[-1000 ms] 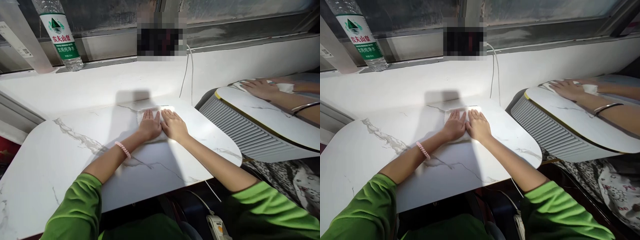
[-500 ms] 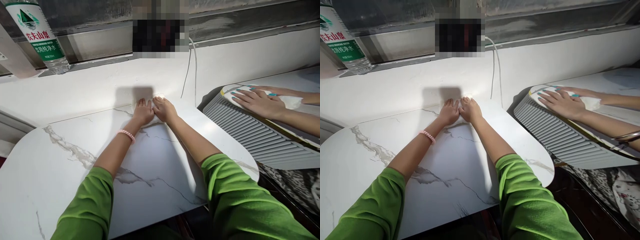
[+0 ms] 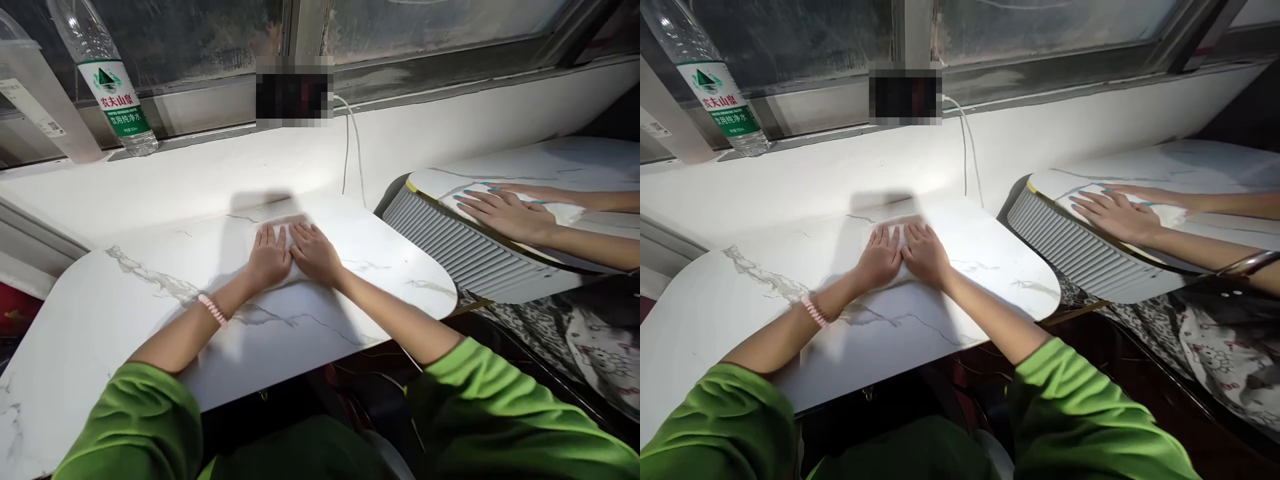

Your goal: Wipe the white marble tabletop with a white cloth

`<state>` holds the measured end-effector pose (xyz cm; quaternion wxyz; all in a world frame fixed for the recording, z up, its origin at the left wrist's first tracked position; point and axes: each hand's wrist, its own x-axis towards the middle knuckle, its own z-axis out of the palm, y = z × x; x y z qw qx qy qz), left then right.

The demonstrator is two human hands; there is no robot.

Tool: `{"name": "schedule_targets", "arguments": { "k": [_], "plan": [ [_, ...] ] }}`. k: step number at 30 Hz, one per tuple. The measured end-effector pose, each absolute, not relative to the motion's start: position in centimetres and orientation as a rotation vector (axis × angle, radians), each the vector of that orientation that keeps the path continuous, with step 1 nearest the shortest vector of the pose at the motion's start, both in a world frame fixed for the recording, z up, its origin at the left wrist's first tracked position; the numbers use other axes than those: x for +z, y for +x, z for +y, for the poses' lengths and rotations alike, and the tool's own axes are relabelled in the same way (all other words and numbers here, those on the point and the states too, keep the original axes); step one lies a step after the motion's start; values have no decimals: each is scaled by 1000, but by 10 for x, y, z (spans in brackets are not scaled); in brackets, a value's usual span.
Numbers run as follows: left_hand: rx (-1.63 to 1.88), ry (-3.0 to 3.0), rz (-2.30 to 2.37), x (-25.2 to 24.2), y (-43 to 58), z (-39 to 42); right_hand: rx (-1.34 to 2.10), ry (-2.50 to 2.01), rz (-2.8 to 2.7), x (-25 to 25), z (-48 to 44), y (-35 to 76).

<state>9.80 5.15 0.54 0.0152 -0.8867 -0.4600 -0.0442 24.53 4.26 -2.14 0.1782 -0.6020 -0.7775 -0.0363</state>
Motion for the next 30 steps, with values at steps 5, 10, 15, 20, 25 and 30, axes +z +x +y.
{"name": "schedule_targets", "arguments": {
  "k": [5,10,15,20,25,30],
  "plan": [
    [-208,-2675,-1217,2,54,-10,-128,-1651,-2246,-23,-27,207],
    [-195,-2575,-1255,-1,32,-31,-121,-1674,-2286,-16,-43,179],
    [-121,-2569,-1401,1,22,-2,-46,-1704,-2308,-8,-13,162],
    [-210,-2558,-1509,-4,4,46,1,-1703,-2289,-5,40,142],
    [-220,-2535,-1560,-8,-12,101,-13,-1642,-2284,-5,95,127],
    [-159,-2544,-1589,-5,-16,141,11,-1647,-2265,-8,135,121]
  ]
}}
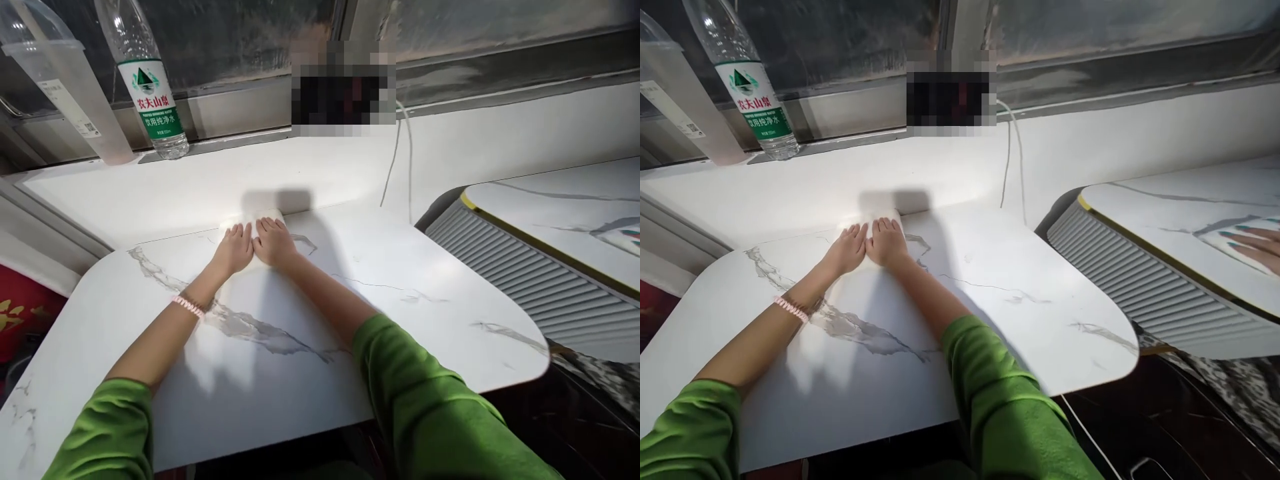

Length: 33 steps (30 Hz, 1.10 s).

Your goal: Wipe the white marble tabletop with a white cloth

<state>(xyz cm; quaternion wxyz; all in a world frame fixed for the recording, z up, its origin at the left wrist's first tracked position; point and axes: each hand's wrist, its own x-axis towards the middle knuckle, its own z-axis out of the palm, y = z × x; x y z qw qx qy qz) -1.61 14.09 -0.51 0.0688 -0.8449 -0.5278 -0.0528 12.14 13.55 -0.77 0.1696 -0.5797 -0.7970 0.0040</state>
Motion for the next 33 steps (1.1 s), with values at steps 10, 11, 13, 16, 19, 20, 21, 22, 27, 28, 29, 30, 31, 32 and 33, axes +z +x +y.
{"name": "schedule_targets", "arguments": {
  "k": [10,11,13,16,19,20,21,22,27,28,29,30,31,32,33],
  "plan": [
    [-105,-2478,-1664,1,-6,121,-6,-1568,-2312,-13,132,128],
    [-105,-2471,-1664,2,-5,111,-22,-1557,-2334,-13,124,129],
    [-112,-2458,-1645,3,-4,86,-64,-1555,-2373,-11,102,130],
    [-84,-2421,-1593,8,-7,37,-150,-1519,-2470,-6,58,129],
    [7,-2403,-1479,12,-16,-19,-265,-1358,-2638,-4,8,129],
    [22,-2399,-1438,12,-20,-36,-302,-1291,-2669,-5,-8,129],
    [22,-2401,-1404,13,-24,-51,-331,-1235,-2677,-7,-22,128],
    [5,-2410,-1382,13,-29,-64,-350,-1199,-2661,-10,-34,128],
    [-114,-2547,-1539,10,-44,-71,-309,-1258,-2519,-24,-48,115],
    [-109,-2568,-1619,10,-46,-62,-289,-1279,-2499,-25,-41,110],
    [-95,-2582,-1698,10,-48,-51,-270,-1295,-2481,-26,-31,105],
    [-77,-2589,-1766,10,-50,-38,-252,-1309,-2466,-27,-20,99],
    [-58,-2591,-1818,11,-53,-23,-233,-1323,-2454,-27,-6,93],
    [-38,-2591,-1855,11,-57,-8,-215,-1338,-2444,-26,9,87],
    [-19,-2589,-1879,12,-61,8,-198,-1356,-2437,-26,25,80]
  ]
}}
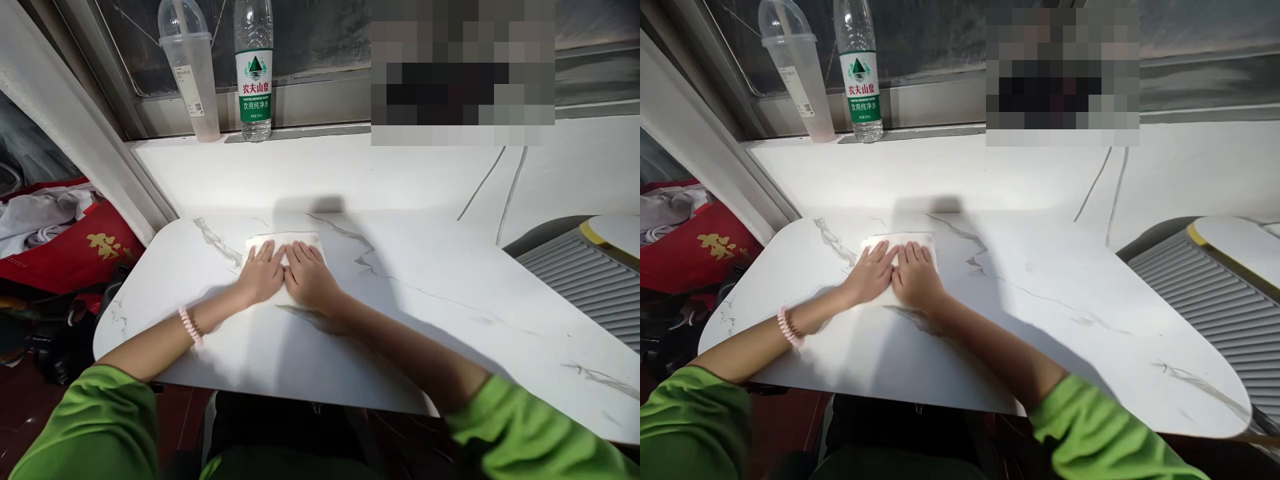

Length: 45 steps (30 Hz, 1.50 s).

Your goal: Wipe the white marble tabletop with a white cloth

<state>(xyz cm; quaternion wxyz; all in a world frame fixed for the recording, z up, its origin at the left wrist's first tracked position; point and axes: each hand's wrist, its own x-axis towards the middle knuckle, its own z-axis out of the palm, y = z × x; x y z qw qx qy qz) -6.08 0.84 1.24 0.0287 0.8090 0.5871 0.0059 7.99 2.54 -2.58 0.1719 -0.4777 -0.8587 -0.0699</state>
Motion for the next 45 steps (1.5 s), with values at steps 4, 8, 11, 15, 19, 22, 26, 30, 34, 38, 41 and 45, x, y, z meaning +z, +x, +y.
{"name": "schedule_targets", "arguments": {
  "k": [4,8,11,15,19,22,26,30,34,38,41,45],
  "plan": [
    [-30,2470,1861,16,-77,71,-160,-1383,-2440,-23,93,57],
    [-32,2475,1908,14,-86,116,-113,-1346,-2465,-22,142,47],
    [11,2487,1903,9,-90,132,-57,-1347,-2451,-23,157,47],
    [86,2478,1919,6,-89,134,-65,-1329,-2372,-27,155,49],
    [66,2443,1938,6,-87,117,-127,-1362,-2337,-29,138,52],
    [95,2476,1921,5,-90,93,-159,-1346,-2370,-30,114,52],
    [138,2541,1813,2,-106,44,-172,-1378,-2369,-28,57,40],
    [169,2572,1744,4,-129,-24,-139,-1383,-2403,-20,-14,20],
    [185,2565,1755,8,-145,-98,-73,-1197,-2549,-11,-73,7],
    [211,2531,1838,7,-152,-137,9,-1014,-2571,-10,-95,5],
    [195,2491,1872,3,-159,-125,86,-961,-2544,-12,-77,1],
    [117,2400,1921,2,-175,-59,165,-1078,-2478,-12,-17,-18]
  ]
}}
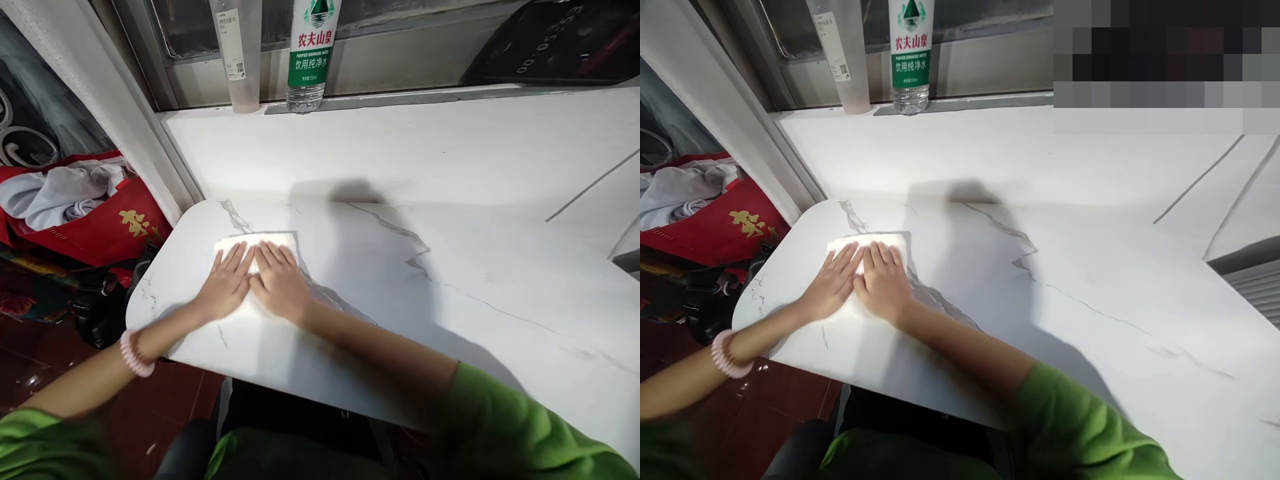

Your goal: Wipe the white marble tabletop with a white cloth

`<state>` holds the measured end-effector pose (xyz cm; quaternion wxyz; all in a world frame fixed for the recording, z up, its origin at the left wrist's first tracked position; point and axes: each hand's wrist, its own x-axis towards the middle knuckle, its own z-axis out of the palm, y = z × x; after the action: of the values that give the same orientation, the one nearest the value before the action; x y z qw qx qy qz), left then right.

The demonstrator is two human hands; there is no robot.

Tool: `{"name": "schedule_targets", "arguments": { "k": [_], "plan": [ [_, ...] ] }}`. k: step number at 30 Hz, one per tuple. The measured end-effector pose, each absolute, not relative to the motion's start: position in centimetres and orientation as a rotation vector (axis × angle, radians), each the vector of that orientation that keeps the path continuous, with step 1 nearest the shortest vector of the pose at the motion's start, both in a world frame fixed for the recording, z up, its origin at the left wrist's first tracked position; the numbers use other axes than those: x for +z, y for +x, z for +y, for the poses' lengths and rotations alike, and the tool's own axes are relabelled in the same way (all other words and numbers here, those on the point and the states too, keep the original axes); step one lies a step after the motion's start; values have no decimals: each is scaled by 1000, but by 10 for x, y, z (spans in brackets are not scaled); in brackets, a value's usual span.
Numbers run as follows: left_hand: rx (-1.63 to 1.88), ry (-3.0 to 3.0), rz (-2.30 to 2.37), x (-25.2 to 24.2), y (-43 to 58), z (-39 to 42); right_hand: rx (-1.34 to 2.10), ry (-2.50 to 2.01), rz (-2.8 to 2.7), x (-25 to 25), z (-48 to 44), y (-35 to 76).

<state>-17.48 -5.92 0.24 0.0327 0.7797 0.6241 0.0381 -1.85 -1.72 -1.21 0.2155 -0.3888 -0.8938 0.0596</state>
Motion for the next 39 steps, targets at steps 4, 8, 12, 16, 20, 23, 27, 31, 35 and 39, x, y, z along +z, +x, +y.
{"name": "schedule_targets", "arguments": {
  "k": [4,8,12,16,20,23,27,31,35,39],
  "plan": [
    [43,2335,1984,8,-187,23,189,-1167,-2442,-11,62,-43],
    [47,2313,2044,11,-192,84,263,-1196,-2434,-11,127,-55],
    [-14,2318,2013,11,-196,112,269,-1217,-2439,-12,151,-57],
    [-12,2348,1979,8,-197,109,183,-1216,-2422,-17,141,-55],
    [20,2398,1902,7,-202,77,118,-1195,-2398,-22,106,-55],
    [19,2414,1860,9,-215,37,127,-1197,-2407,-21,66,-66],
    [58,2396,1873,12,-252,-31,234,-1133,-2459,-13,4,-98],
    [116,2357,1952,16,-291,-96,356,-1031,-2515,-3,-50,-135],
    [142,2315,2043,19,-309,-136,421,-938,-2549,4,-81,-153],
    [135,2309,2052,18,-311,-137,413,-912,-2553,7,-80,-152]
  ]
}}
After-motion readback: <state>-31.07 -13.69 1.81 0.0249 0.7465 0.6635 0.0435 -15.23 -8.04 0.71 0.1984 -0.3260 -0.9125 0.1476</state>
